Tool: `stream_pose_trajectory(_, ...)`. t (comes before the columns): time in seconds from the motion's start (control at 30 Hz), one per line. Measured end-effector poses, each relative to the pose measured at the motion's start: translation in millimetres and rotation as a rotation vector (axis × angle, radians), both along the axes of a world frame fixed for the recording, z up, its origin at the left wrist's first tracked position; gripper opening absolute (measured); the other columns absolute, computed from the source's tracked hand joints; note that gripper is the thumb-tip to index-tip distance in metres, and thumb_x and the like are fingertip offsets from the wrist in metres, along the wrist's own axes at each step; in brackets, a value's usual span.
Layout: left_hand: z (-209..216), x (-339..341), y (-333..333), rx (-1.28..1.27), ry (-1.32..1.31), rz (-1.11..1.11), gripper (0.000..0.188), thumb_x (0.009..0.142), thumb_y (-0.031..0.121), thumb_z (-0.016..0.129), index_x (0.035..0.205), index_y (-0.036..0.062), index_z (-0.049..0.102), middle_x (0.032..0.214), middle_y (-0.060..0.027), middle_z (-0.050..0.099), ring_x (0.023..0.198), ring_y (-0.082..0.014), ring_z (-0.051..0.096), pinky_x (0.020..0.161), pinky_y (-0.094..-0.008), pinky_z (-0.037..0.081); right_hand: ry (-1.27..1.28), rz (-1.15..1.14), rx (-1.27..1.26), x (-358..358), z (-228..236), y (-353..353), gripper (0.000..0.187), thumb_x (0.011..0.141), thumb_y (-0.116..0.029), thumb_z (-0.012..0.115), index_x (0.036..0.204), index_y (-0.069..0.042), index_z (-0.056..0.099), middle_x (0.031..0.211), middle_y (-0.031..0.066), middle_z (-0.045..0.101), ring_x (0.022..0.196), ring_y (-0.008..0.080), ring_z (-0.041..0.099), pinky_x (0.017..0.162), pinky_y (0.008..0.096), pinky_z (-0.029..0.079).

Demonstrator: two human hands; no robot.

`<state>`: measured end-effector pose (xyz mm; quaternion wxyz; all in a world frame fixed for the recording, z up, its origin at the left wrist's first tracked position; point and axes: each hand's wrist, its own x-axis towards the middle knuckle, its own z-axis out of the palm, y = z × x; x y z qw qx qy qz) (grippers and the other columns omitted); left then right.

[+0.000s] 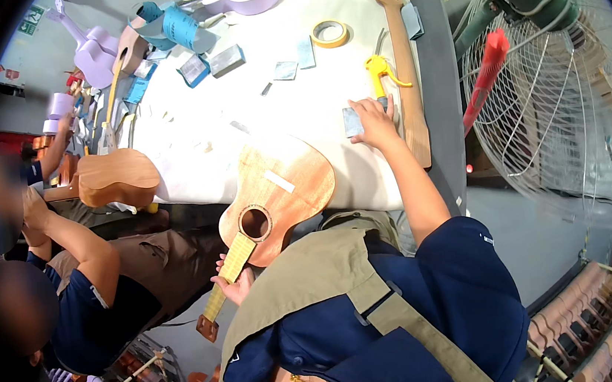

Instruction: The person sands a wooden guitar body and neck using sandpaper, then applies masking tape to the neck. The person continues sanding the body and neck, handling sandpaper and tape throughout.

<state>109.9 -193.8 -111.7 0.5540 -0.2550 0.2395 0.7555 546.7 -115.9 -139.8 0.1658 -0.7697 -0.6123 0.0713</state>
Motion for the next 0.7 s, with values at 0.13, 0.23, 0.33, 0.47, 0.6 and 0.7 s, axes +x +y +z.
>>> stream_pose_trajectory(0.13, -5.9, 13.4, 4.7, -0.041, -0.013, 0.01, 0.036, 0.083, 0.033, 0.062, 0.09, -0.0002, 0.052, 0.089, -0.0089, 0.06, 0.1, -0.0295, 0.057, 0.095, -0.0462, 0.043, 0.046, 0.094, 0.064, 8.7, 9.5, 18.2, 0.069, 0.052, -0.038, 0.082, 0.114, -0.019, 0.06, 0.103, 0.0032, 0.05, 0.107, 0.0216, 0.047, 0.108, 0.0561, 0.006)
stream_pose_trajectory(0.23, -7.5, 24.2, 16.3, -0.041, -0.015, -0.001, 0.036, 0.083, 0.033, 0.063, 0.09, -0.0005, 0.052, 0.089, -0.0091, 0.06, 0.099, -0.0296, 0.057, 0.096, -0.0467, 0.043, 0.068, 0.057, 0.171, 13.2, 23.5, 60.5, 0.069, 0.056, -0.04, 0.081, 0.118, -0.019, 0.058, 0.11, 0.0045, 0.05, 0.111, 0.0233, 0.045, 0.107, 0.0561, 0.011)
stream_pose_trajectory(0.33, -4.6, 37.2, 33.7, -0.029, -0.016, -0.03, 0.036, 0.083, 0.033, 0.062, 0.09, -0.0005, 0.052, 0.089, -0.0097, 0.06, 0.099, -0.03, 0.057, 0.096, -0.0472, 0.043, -0.029, -0.047, 0.38, 16.3, 42.0, 115.8, 0.065, 0.063, -0.043, 0.076, 0.12, -0.018, 0.056, 0.119, 0.0065, 0.049, 0.114, 0.027, 0.043, 0.105, 0.0556, 0.016)
stream_pose_trajectory(0.47, -6.4, 58.1, 47.5, -0.096, -0.009, -0.064, 0.035, 0.083, 0.033, 0.063, 0.091, 0.0014, 0.05, 0.095, -0.0117, 0.06, 0.104, -0.0314, 0.055, 0.097, -0.0484, 0.042, 0.174, 0.013, 0.295, 7.2, 56.1, 151.1, 0.054, 0.078, -0.043, 0.064, 0.123, -0.015, 0.053, 0.123, 0.012, 0.049, 0.115, 0.0306, 0.043, 0.102, 0.0476, 0.026)
stream_pose_trajectory(0.6, -8.7, 74.1, 48.3, -0.249, 0.056, -0.105, 0.045, 0.081, 0.036, 0.066, 0.102, 0.0027, 0.046, 0.109, -0.0113, 0.057, 0.114, -0.0315, 0.049, 0.101, -0.0503, 0.038, 0.295, 0.038, 0.009, -32.8, 49.5, 117.4, 0.053, 0.083, -0.043, 0.057, 0.123, -0.009, 0.052, 0.113, 0.0162, 0.056, 0.107, 0.0338, 0.051, 0.093, 0.0418, 0.039)
stream_pose_trajectory(0.7, -3.6, 84.4, 47.3, -0.222, 0.072, -0.171, 0.046, 0.08, 0.037, 0.066, 0.105, 0.0023, 0.047, 0.109, -0.0108, 0.057, 0.116, -0.0308, 0.048, 0.102, -0.0488, 0.037, 0.3, 0.033, -0.194, -45.7, 57.4, 100.8, 0.053, 0.085, -0.042, 0.054, 0.124, -0.007, 0.05, 0.109, 0.0165, 0.058, 0.103, 0.0343, 0.054, 0.087, 0.042, 0.043)
